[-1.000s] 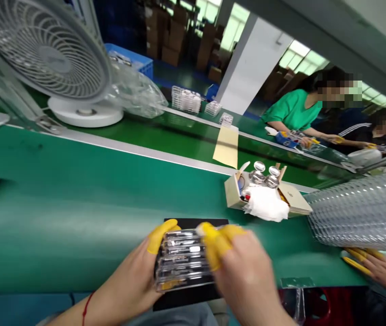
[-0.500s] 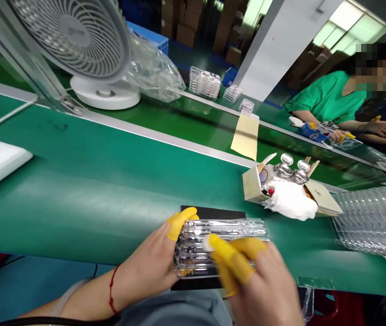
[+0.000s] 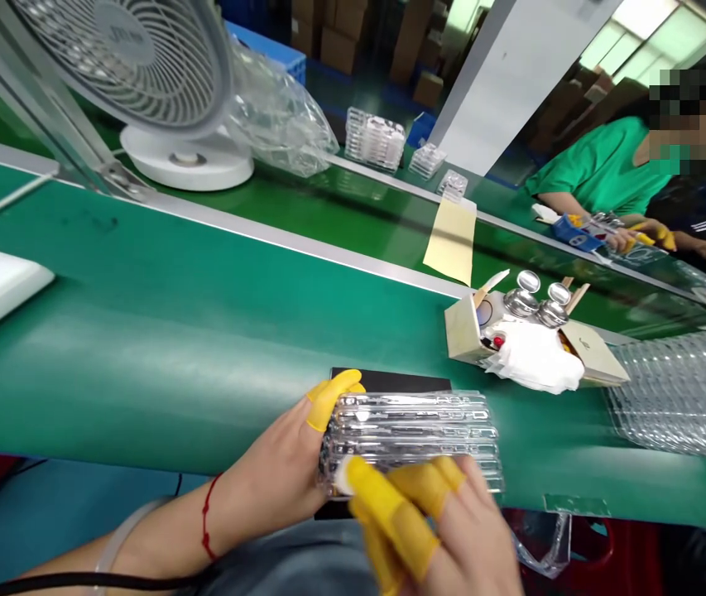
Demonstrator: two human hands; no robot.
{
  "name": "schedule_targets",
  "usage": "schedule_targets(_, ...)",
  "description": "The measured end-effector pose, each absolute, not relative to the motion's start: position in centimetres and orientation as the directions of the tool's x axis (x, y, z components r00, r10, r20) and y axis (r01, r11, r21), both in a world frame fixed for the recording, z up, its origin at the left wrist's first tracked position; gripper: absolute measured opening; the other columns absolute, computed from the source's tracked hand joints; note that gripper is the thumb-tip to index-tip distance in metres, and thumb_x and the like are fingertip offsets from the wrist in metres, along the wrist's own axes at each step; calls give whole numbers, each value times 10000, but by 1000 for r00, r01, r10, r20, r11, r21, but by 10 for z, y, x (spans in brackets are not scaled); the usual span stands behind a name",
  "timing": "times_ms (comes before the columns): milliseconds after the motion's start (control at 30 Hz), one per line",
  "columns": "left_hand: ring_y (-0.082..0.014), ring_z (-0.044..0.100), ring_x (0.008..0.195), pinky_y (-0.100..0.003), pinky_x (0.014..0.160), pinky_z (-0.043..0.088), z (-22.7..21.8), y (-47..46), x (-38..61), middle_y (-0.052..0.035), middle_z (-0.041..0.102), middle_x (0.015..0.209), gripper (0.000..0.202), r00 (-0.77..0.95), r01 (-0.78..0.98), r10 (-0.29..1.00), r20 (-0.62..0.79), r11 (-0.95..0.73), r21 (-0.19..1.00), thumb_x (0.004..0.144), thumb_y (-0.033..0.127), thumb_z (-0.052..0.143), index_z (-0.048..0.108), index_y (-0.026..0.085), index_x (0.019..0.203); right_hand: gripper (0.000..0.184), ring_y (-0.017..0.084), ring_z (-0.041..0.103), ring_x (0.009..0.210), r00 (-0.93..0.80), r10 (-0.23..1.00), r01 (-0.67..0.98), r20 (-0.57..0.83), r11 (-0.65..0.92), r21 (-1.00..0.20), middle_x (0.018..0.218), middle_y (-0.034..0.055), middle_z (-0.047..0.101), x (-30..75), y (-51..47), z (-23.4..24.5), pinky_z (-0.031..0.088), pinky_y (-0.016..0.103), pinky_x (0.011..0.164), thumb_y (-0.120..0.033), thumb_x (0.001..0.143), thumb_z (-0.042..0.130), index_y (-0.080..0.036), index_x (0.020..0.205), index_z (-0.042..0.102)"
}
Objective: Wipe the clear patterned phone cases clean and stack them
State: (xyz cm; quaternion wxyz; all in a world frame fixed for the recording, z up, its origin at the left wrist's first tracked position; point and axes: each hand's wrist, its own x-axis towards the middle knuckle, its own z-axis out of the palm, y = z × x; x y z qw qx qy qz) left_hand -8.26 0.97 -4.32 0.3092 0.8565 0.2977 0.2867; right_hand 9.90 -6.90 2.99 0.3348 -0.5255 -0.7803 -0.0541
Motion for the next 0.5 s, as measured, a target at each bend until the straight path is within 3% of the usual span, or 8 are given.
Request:
schedule_targets(33, -337, 553, 1460, -507, 1218, 480, -43, 9, -82, -191, 540, 1575, 753, 653, 346, 693, 305, -631, 694, 947, 217, 660, 288, 241, 1602, 289, 234, 727, 764, -315, 786, 847, 533, 486, -215, 890, 58, 781, 117, -77, 29, 556, 375, 739, -210, 986, 658, -275, 1250, 757)
schedule_targets(100, -341, 556, 1456, -495, 1218, 482, -42, 9, -82, -211, 540, 1559, 798, 652, 353, 694, 307, -636, 686, 965, 240, 668, 223, 224, 1627, 260, 243, 702, 732, -159, 846, 944, 508, 281, -172, 889, 62, 764, 162, -94, 28, 534, 375, 690, -246, 1008, 658, -281, 1253, 738)
schedule_targets(200, -348, 543, 1468, -498, 1215, 486, -39, 11, -82, -209, 529, 1559, 834, 655, 345, 693, 301, -629, 696, 1002, 325, 678, 167, 250, 1657, 195, 235, 706, 701, 9, 839, 995, 543, 45, -85, 887, 65, 759, 218, -111, 25, 528, 346, 632, -367, 1044, 628, -269, 1156, 753)
schedule_targets(267, -340, 556, 1455, -509, 1211, 489, -37, 12, -82, -199, 527, 1557, 865, 654, 342, 702, 280, -605, 719, 1024, 351, 661, 104, 279, 1682, 261, 213, 708, 654, 70, 823, 995, 564, -21, -93, 863, 60, 761, 236, -115, 21, 496, 309, 532, -459, 1047, 615, -251, 1080, 770)
schedule_targets(367, -309, 647, 1342, -486, 1156, 544, -33, 11, -84, -175, 562, 1520, 951, 630, 330, 742, 231, -524, 785, 1029, 434, 653, -5, 303, 1704, 316, 136, 579, 457, 204, 779, 976, 593, -116, -184, 842, 39, 742, 243, -113, 14, 421, 284, 414, -503, 1031, 635, -226, 1046, 785)
schedule_targets(433, -307, 682, 1277, -459, 1100, 586, -27, 11, -89, -159, 584, 1503, 1012, 595, 354, 775, 215, -493, 795, 990, 574, 671, 14, 309, 1711, 298, 132, 589, 485, 246, 749, 966, 616, -136, -220, 871, 44, 738, 244, -110, 12, 473, 274, 469, -479, 1020, 659, -211, 1048, 786)
schedule_targets(500, -334, 656, 1307, -464, 1108, 577, -18, 13, -93, -135, 580, 1525, 1038, 596, 430, 773, 215, -534, 728, 925, 697, 690, 118, 330, 1709, 230, 176, 702, 671, 239, 735, 964, 634, -100, -248, 917, 57, 747, 245, -106, 12, 555, 272, 619, -410, 1014, 679, -209, 1055, 784)
